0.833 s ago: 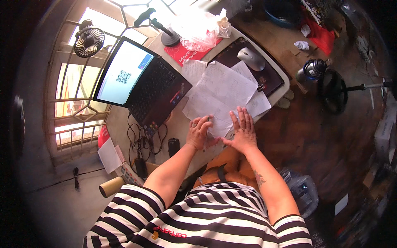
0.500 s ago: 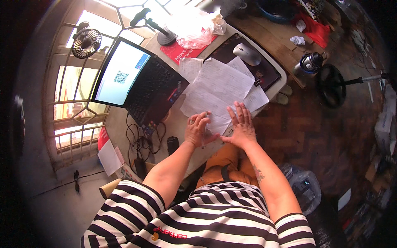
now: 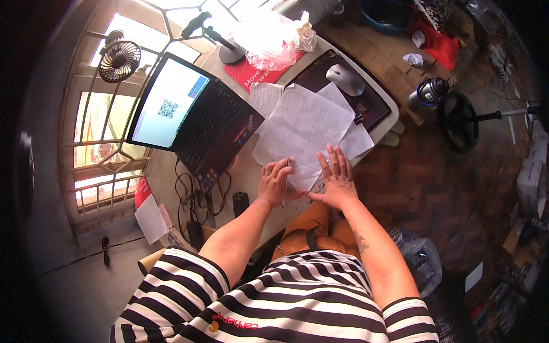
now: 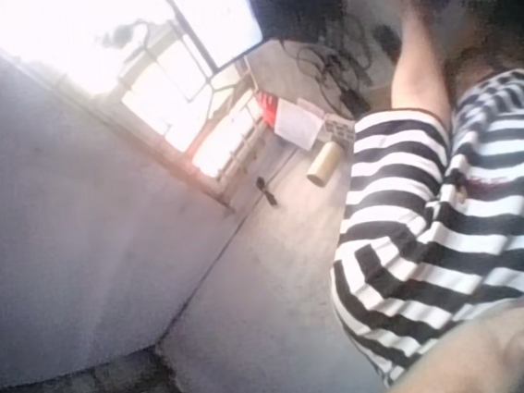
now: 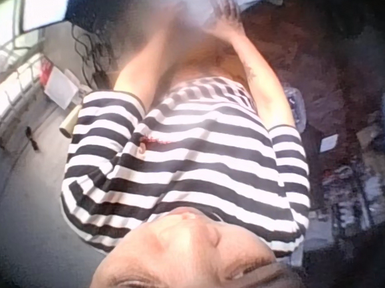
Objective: The person sits on the floor and places multiple individually packaged items into a large plastic bag. The person then moves to a desk and writes on a sheet of paper using a pen.
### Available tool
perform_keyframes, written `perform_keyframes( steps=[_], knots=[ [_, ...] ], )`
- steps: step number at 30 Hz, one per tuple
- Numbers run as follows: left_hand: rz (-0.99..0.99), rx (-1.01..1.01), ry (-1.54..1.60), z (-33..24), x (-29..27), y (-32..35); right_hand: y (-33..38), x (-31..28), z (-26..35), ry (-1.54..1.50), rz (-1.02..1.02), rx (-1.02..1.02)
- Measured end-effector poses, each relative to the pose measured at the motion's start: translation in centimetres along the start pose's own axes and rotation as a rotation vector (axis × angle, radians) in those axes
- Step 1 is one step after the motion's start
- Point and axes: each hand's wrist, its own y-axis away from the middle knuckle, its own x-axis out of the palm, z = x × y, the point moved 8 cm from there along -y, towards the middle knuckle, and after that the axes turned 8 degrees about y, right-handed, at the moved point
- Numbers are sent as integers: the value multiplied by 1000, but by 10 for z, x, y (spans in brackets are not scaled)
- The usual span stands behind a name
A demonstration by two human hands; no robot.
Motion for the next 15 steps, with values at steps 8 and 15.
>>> perform_keyframes(
  steps=[8,15],
  knots=[
    [-3,22,-17,-1,0,-1,0,0,-1,-7,-19,-14],
    [21,23,-7,-1,-3,-1,0,-1,0,-41,-7,-6]
  ],
)
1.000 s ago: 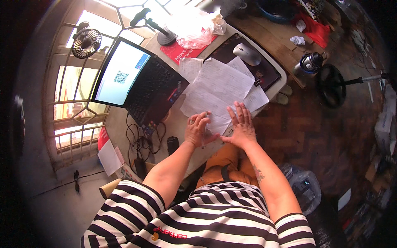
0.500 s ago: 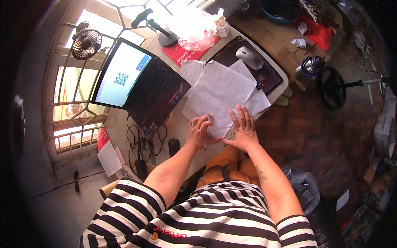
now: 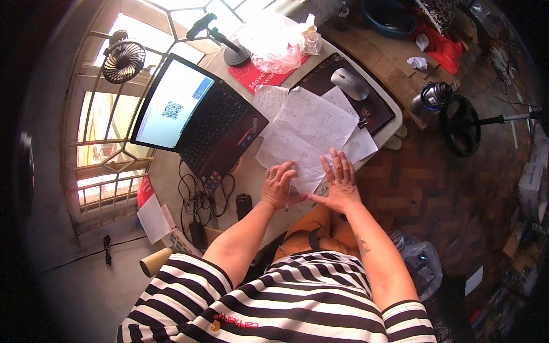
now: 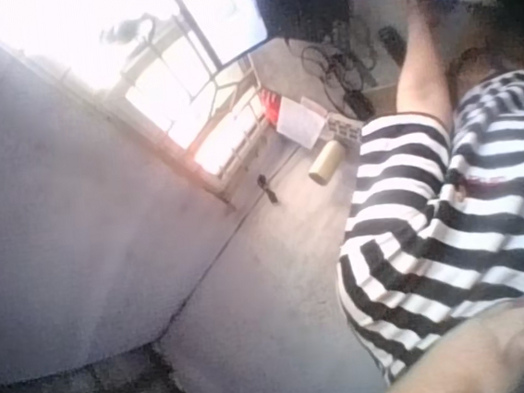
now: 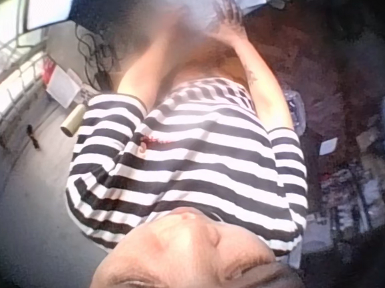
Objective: The person sits on the floor and places multiple individually packaged items into a large plastic bag. The person then moves to a desk and writes on a sheet of paper using a pen.
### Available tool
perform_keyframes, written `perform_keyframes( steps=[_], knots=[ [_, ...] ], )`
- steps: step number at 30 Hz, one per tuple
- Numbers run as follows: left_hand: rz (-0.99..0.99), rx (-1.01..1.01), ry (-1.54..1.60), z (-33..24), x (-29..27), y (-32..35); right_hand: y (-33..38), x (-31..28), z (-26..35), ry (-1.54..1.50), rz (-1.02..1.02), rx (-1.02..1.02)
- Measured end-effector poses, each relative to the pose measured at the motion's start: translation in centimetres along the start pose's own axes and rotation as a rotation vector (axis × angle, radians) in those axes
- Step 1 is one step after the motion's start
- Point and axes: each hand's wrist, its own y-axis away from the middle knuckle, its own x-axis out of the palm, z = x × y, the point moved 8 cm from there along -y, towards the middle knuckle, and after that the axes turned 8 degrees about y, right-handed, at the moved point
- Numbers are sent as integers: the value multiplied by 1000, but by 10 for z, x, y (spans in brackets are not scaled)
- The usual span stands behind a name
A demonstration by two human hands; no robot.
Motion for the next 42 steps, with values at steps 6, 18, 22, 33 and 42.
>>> perform_keyframes(
  steps=[6,18,22,33,42],
  knots=[
    [-273,43,87,10,-9,7,-2,6,-1,77,-184,52],
    [-393,-10,292,22,-22,15,-1,0,0,3,-125,56],
    [-511,-69,432,21,-34,17,0,-1,1,20,-158,33],
    [-667,-334,756,11,0,55,1,1,3,62,-205,12],
    [-578,-176,608,-4,-1,46,0,-2,3,51,-226,2]
  ],
)
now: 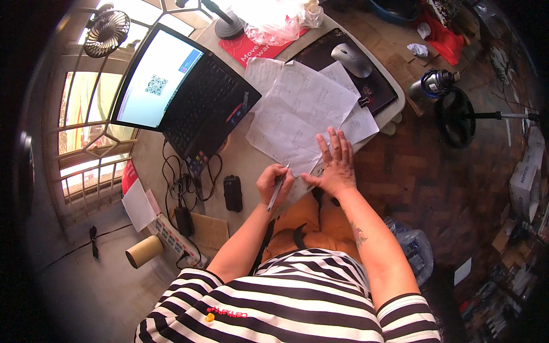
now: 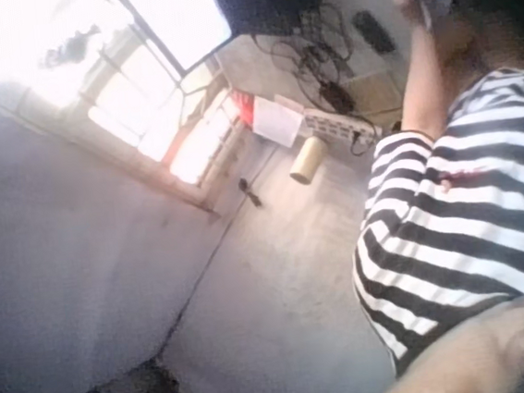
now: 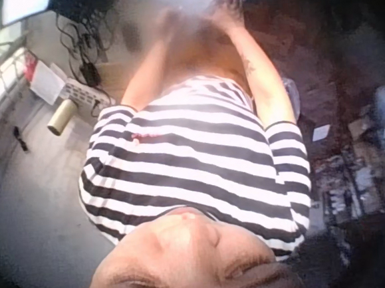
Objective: The person sits on the floor and places multiple individually packaged items into a large plastic bag. The person then moves to a desk and writes on a sheet of paper using a pen.
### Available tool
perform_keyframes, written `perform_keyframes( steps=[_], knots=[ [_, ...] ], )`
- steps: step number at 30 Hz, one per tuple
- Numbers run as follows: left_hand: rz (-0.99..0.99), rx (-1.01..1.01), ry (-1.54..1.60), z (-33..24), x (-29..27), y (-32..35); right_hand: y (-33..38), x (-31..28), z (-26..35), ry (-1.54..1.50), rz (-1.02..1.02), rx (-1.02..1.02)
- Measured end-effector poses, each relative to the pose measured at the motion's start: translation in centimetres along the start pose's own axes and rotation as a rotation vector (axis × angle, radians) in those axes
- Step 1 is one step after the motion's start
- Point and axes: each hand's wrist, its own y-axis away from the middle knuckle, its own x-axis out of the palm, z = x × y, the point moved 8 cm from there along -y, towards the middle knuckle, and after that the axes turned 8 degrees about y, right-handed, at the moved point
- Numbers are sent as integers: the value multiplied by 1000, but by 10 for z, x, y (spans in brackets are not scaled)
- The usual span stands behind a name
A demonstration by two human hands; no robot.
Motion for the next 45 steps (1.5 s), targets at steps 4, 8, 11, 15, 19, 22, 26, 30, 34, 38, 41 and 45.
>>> perform_keyframes(
  steps=[4,8,11,15,19,22,26,30,34,38,41,45],
  knots=[
    [28,52,-72,-4,0,0,0,1,0,10,27,4],
    [40,26,-94,-4,1,0,0,2,-1,-5,22,3],
    [20,-42,-42,0,-3,-1,-1,2,0,-51,39,8],
    [-43,36,-28,-5,-7,-6,0,-13,-6,13,-81,108],
    [95,108,-77,-12,-5,-14,-16,-25,-15,45,-29,125],
    [223,190,-155,-25,10,-27,-33,-30,-28,48,-80,157],
    [342,303,-178,-35,29,-53,-42,-29,-26,14,-268,70],
    [395,275,-134,-37,43,-70,-42,-11,-18,-12,-187,-43],
    [378,188,-61,-21,44,-68,-47,-13,-18,-8,-189,-14],
    [302,81,-4,-2,41,-60,-47,-13,-18,22,-204,-15],
    [231,133,-9,-5,39,-65,-48,-11,-17,41,-195,-24],
    [131,165,-37,-19,41,-78,-49,-11,-18,60,-153,2]
  ],
)
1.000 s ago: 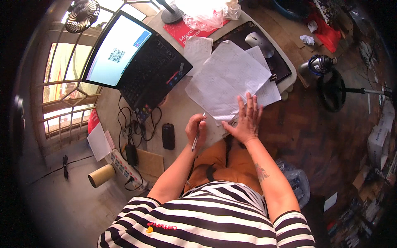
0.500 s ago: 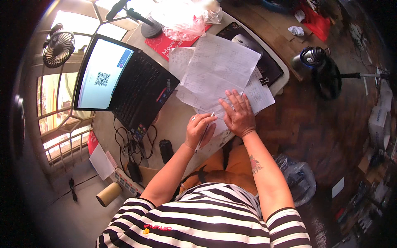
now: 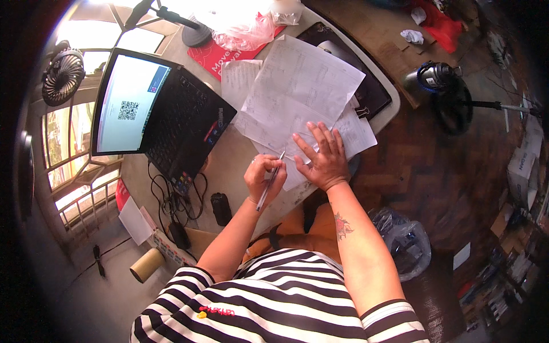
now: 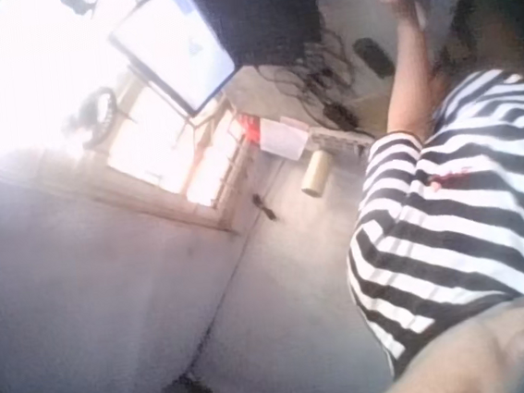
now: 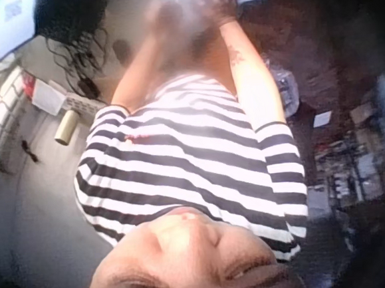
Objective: The person sits on the floor and places multiple individually packaged items into a large plastic bag. The person then moves to a desk and writes on a sheet of paper using a pen.
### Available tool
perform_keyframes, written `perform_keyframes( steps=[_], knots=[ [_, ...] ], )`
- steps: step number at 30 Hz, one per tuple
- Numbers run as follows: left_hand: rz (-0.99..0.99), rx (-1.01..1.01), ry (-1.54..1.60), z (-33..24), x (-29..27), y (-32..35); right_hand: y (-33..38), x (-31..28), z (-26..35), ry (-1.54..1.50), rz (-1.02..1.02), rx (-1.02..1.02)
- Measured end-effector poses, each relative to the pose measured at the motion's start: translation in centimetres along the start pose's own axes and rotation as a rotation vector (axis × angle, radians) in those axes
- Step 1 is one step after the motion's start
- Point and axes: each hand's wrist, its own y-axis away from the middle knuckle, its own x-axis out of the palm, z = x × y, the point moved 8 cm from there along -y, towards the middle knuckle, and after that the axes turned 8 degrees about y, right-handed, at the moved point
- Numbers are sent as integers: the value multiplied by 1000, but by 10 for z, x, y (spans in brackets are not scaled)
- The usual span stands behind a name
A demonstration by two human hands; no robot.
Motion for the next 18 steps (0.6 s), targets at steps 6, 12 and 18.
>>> perform_keyframes(
  steps=[6,12,18],
  knots=[
    [-2,-50,-23,16,3,6,0,1,3,4,-16,0],
    [-27,-69,-41,21,6,10,2,1,0,-26,-6,8],
    [-23,-85,-38,22,7,10,3,2,-1,-33,-24,5]
  ],
)
